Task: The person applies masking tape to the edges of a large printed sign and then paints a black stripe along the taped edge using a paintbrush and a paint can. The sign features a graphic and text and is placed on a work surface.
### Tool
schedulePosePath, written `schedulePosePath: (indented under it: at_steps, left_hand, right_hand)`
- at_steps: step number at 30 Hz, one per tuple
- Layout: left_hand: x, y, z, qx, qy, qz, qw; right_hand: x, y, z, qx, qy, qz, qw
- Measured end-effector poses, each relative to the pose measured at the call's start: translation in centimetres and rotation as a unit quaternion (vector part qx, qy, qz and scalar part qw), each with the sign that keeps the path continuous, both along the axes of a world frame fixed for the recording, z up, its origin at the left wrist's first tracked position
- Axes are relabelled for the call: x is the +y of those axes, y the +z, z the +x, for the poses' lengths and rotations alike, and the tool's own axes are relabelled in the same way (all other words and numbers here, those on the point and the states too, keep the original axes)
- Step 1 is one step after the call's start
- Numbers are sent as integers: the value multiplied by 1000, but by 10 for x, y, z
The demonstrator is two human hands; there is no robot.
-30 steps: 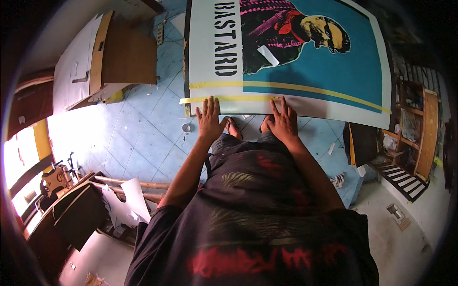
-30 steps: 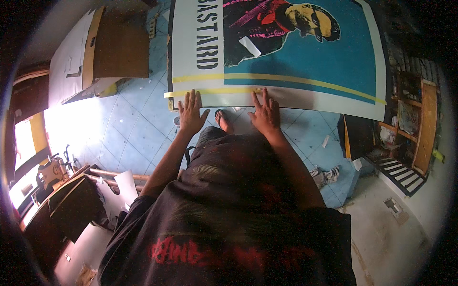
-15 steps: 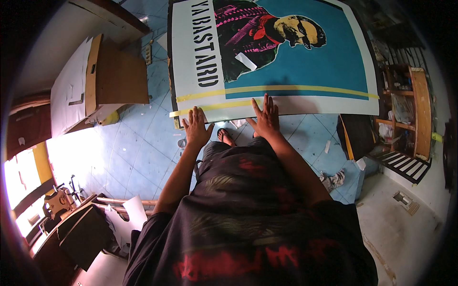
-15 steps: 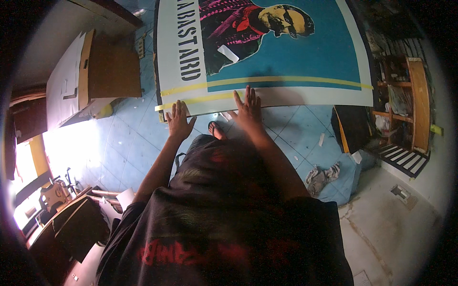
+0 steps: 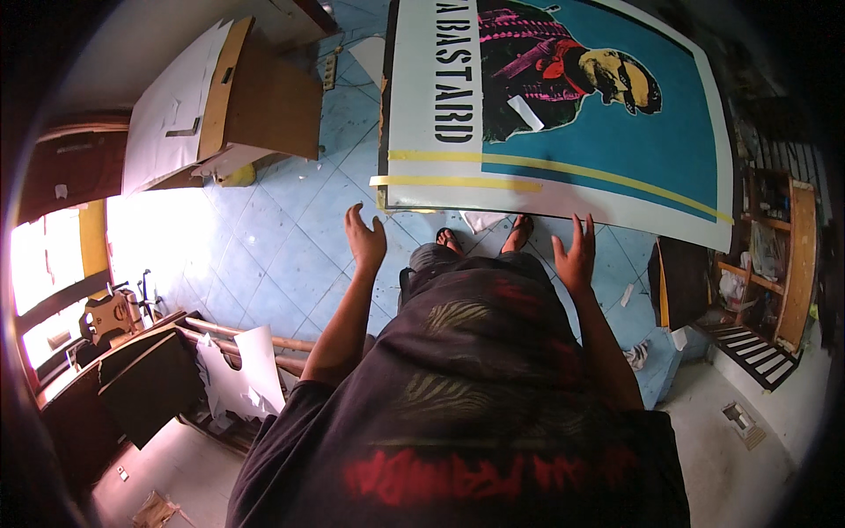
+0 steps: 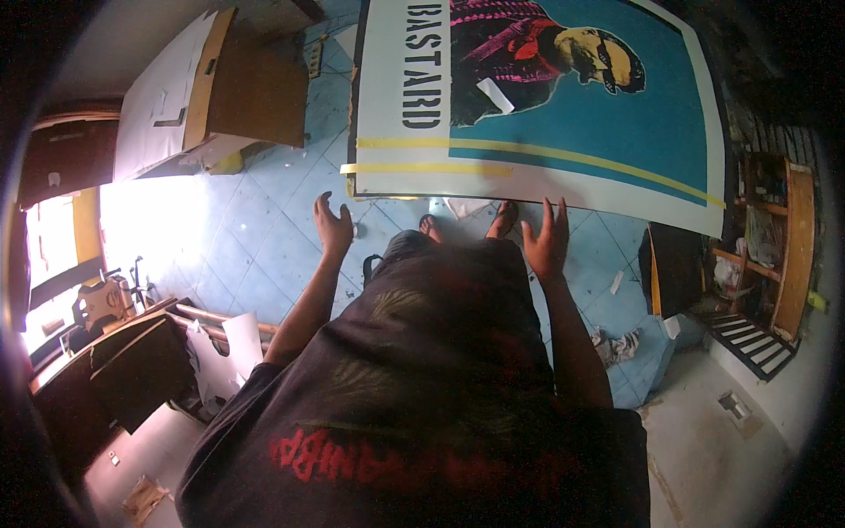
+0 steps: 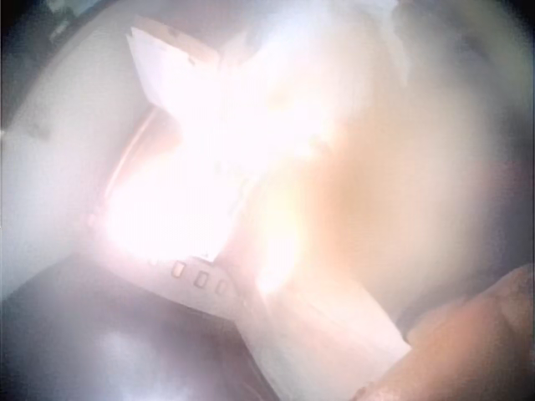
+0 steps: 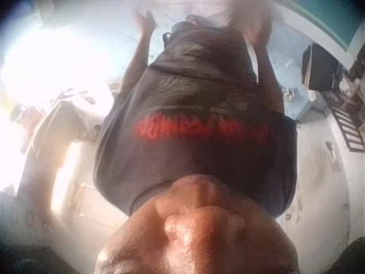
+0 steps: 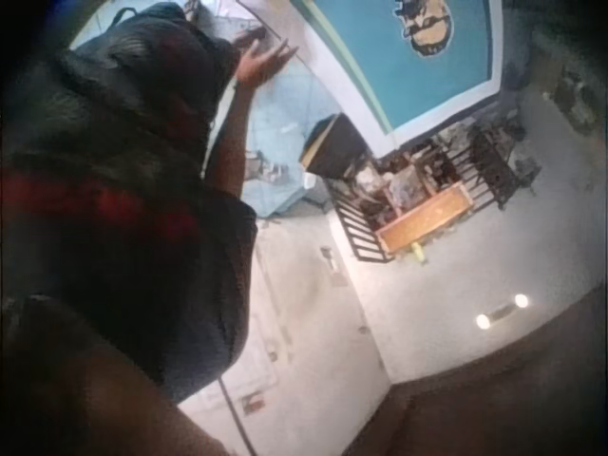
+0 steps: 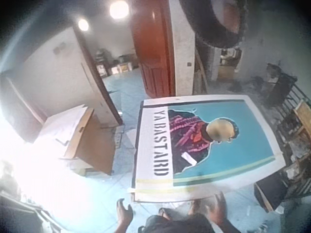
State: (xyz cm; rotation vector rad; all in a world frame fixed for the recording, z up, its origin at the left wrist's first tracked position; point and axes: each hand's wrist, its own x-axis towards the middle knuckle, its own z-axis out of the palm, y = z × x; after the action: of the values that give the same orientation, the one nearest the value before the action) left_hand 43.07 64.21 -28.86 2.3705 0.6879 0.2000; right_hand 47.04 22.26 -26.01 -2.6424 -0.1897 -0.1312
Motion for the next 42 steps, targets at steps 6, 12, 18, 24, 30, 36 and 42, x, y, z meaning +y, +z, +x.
schedulePosePath:
  at_steps: [6, 12, 18, 24, 30, 36, 42]
  left_hand:
    - [40, -69, -9, 9, 95, -397, 913]
    - [33, -56, 18, 75, 44, -492, 866]
    - [39, -54, 4, 70, 39, -451, 889]
    - [58, -31, 2, 25, 2, -411, 911]
    - [27, 81, 6, 94, -186, -357, 911]
    - [-77, 176, 32, 108, -454, -316, 826]
    - [-122, 196, 39, 141, -490, -312, 802]
  right_hand:
    - [-33, -19, -45, 91, -1, -8, 996]
    - [-44, -26, -60, 112, -1, -6, 994]
    - [-31, -24, -64, 99, -15, 37, 994]
    - [-8, -13, -58, 83, -2, 83, 993]
    - [40, 42, -25, 229, -3, 245, 942]
    - [105, 98, -8, 273, 168, 470, 823]
    - [84, 147, -18, 235, 83, 328, 911]
